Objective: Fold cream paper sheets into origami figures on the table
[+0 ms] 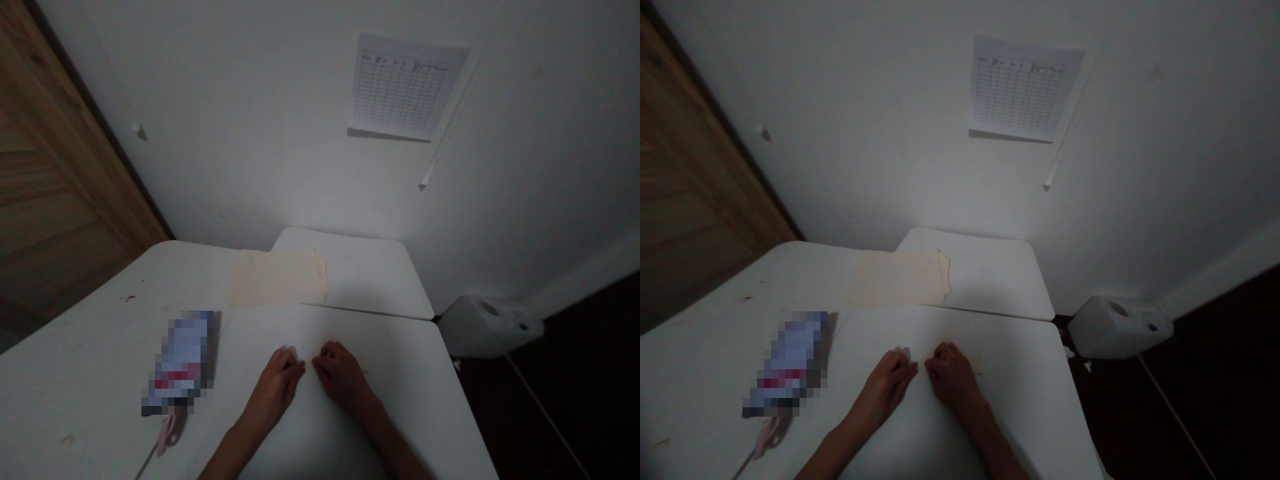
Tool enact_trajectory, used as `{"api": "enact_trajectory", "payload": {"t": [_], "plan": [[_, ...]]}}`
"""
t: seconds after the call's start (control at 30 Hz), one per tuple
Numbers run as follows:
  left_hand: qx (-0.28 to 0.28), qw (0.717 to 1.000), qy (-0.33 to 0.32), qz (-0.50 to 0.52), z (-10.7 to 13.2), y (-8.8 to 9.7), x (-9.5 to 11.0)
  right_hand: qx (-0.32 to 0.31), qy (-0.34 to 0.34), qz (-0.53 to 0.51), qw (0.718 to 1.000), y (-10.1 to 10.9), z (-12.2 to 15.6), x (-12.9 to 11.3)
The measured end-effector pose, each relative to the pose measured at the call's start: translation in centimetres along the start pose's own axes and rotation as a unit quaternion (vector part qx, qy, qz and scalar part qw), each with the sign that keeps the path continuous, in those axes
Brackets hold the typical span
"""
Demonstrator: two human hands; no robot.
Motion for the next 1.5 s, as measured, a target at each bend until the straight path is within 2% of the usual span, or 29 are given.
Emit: {"api": "enact_trajectory", "payload": {"t": [0.13, 0.23, 0.37, 0.5, 0.73, 0.93, 1.0, 1.23, 1.37, 1.5], "plan": [[-0.037, 0.997, -0.055, -0.049, 0.1, -0.3, 0.6, -0.007, -0.004, 0.016, 1.0, -0.4, -0.1, 0.1], [-0.059, 0.992, -0.079, -0.082, 0.8, -1.0, 0.3, -0.014, 0.002, 0.04, 0.999, -0.7, -0.2, 0.1], [-0.055, 0.987, -0.093, -0.12, 2.3, -1.9, -0.5, -0.02, 0.006, 0.048, 0.999, -0.8, -0.2, 0.1], [-0.039, 0.987, -0.08, -0.136, 3.1, -2.0, -0.9, -0.032, 0.025, 0.05, 0.998, -0.6, -0.1, -0.3], [-0.049, 0.993, -0.045, -0.099, 2.4, -1.2, 0.4, -0.052, 0.048, 0.101, 0.992, -1.1, 0.0, -0.8], [0.03, 0.993, -0.042, -0.108, 2.8, -1.2, 0.7, -0.048, 0.05, 0.111, 0.991, -1.2, -0.1, -0.9], [0.038, 0.991, -0.042, -0.122, 2.9, -1.3, 0.7, -0.049, 0.05, 0.117, 0.991, -1.2, -0.1, -0.8], [0.013, 0.988, -0.022, -0.151, 3.1, -1.7, 0.6, -0.061, 0.057, 0.126, 0.988, -1.6, -0.1, -0.9], [0.016, 0.984, -0.022, -0.174, 3.5, -1.9, 0.5, -0.067, 0.042, 0.108, 0.991, -1.6, 0.0, -0.9], [-0.007, 0.982, -0.02, -0.185, 3.3, -1.5, 0.6, -0.07, 0.025, 0.101, 0.992, -1.5, 0.1, -0.9]]}}
Point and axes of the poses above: each hand's wrist, its own z-axis away from the middle knuckle, its own y-axis out of the back of the hand, x = y × z, the point moved 7 cm from there along -z, towards the middle knuckle, and after that the axes turned 11 degrees about -y, right-handed, at the moved point
